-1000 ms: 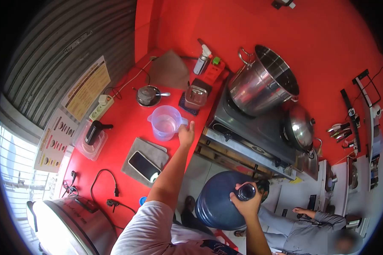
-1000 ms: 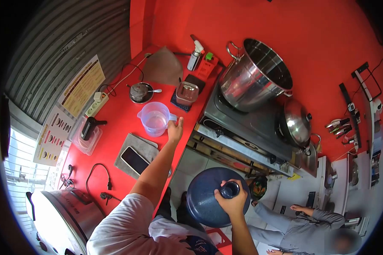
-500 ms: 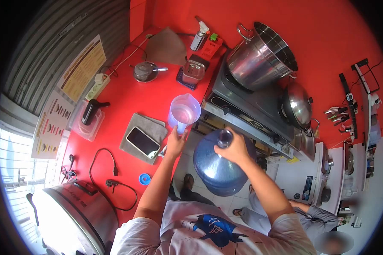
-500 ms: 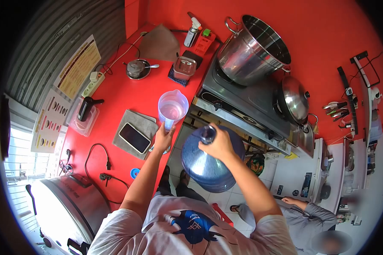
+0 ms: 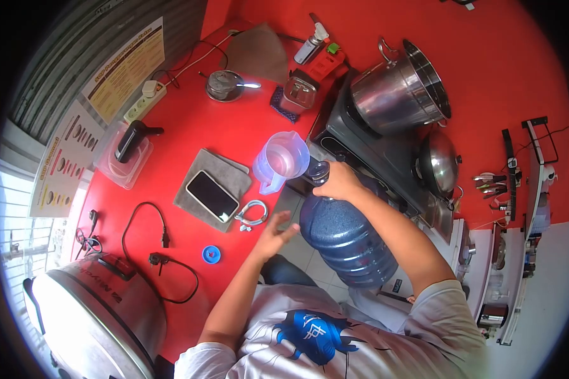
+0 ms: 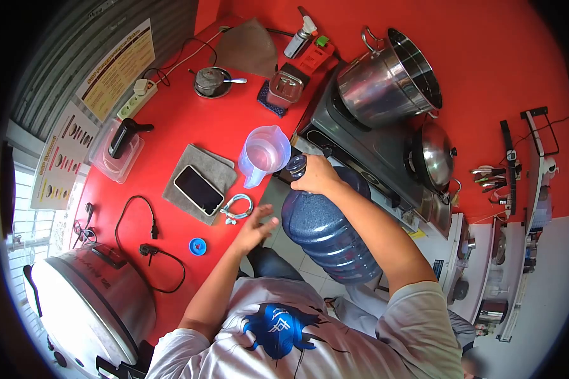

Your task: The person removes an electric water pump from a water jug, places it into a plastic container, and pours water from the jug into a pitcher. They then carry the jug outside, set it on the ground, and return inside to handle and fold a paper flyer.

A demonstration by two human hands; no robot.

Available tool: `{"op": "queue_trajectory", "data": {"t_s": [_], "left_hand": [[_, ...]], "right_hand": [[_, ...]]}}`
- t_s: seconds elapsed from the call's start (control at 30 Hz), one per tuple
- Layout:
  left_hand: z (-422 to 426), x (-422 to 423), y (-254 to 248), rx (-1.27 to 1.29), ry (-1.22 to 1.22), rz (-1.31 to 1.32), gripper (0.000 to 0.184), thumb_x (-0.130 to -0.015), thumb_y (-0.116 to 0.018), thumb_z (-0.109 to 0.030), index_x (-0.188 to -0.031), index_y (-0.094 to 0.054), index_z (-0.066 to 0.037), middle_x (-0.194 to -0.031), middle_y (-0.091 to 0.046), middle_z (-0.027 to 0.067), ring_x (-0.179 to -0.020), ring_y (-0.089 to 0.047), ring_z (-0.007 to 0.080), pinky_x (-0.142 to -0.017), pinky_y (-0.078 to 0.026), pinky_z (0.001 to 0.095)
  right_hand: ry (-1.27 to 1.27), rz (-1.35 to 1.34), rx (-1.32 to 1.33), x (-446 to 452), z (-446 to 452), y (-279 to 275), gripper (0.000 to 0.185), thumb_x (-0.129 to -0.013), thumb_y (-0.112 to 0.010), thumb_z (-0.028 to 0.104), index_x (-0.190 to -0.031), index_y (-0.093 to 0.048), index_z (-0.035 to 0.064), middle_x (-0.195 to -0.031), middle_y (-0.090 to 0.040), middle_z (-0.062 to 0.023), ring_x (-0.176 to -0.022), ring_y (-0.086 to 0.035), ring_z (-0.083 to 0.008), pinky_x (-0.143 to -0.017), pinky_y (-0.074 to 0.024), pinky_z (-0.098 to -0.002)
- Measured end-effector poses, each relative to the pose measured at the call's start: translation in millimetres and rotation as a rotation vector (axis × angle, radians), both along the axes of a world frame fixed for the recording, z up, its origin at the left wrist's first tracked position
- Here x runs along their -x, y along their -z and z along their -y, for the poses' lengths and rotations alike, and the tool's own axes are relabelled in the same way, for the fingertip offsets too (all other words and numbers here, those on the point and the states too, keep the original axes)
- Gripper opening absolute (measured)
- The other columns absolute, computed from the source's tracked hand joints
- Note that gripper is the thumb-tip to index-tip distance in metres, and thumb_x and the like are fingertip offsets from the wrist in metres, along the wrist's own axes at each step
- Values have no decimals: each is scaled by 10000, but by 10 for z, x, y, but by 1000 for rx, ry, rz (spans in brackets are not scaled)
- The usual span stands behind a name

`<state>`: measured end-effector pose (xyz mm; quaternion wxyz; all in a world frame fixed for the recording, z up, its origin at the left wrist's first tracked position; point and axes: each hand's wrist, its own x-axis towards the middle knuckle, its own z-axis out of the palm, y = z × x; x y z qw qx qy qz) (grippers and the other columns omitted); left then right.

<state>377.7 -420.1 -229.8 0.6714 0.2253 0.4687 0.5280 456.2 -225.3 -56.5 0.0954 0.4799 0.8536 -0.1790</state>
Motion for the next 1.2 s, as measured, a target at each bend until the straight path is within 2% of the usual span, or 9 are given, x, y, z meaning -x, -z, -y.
{"op": "queue_trajectory", "data": {"t_s": [0.07,0.13,0.17,0.37,0.6,0.83,1.0,1.07,1.2], "left_hand": [[-66,-51,-171,-63,163,73,953,-821,-712,-512,-1523,-191,-133,-1496,-316,194,-1067,-582,252,-843,-486,363],[-160,-86,-352,-90,163,191,1012,-825,-707,-517,-1544,-94,-153,-1511,-280,210,-1114,-572,275,-883,-472,376],[-212,-50,-429,-91,198,281,1064,-819,-715,-513,-1545,-33,-140,-1525,-231,228,-1243,-491,311,-968,-443,404],[-377,-112,-334,-219,134,191,1103,-781,-735,-542,-1547,-47,-146,-1542,-182,212,-1355,-351,323,-1051,-382,402],[-373,-173,-257,-175,167,91,1162,-738,-742,-597,-1544,-32,-156,-1490,-146,259,-1371,-287,399,-1027,-435,457],[-322,-296,-267,-160,118,138,1246,-680,-753,-653,-1539,-56,-82,-1357,-283,306,-1328,-324,437,-1123,-288,434],[-299,-291,-297,-134,69,149,1265,-670,-718,-708,-1531,-71,-45,-1367,-292,319,-1325,-317,453,-1123,-274,437],[-290,-292,-303,-141,138,85,1215,-698,-735,-663,-1545,-49,-126,-1348,-311,289,-1277,-389,421,-1020,-407,420],[-273,-328,-318,-142,129,111,1218,-703,-693,-711,-1542,-47,-108,-1330,-329,302,-1285,-380,442,-1057,-358,438]], "right_hand": [[-37,118,76,80,-99,19,430,-568,-772,267,-917,-680,33,-918,-688,-205,-884,-667,-361,-799,-533,-413],[-54,162,109,124,-277,150,338,-568,-760,259,-816,-695,39,-840,-688,-193,-816,-673,-351,-752,-534,-408],[-39,186,131,161,-321,176,318,-569,-755,256,-795,-697,40,-812,-687,-189,-792,-675,-347,-733,-535,-404],[24,246,178,282,-484,133,360,-524,-767,246,-793,-706,14,-790,-691,-184,-760,-684,-313,-716,-538,-366],[5,316,251,313,-536,291,405,-499,-773,250,-799,-703,-13,-842,-694,-207,-800,-689,-315,-736,-545,-356],[-49,440,227,522,-430,226,446,-493,-779,237,-846,-706,-25,-871,-694,-220,-852,-693,-325,-763,-548,-369],[-101,487,248,657,-383,190,352,-511,-754,231,-777,-689,10,-762,-680,-173,-735,-676,-285,-698,-528,-363],[-140,468,276,610,-435,250,325,-514,-755,229,-750,-681,17,-746,-677,-156,-720,-673,-272,-688,-523,-362],[-131,496,259,649,-418,252,365,-505,-775,242,-765,-683,4,-763,-684,-147,-730,-673,-268,-718,-521,-354]]}}
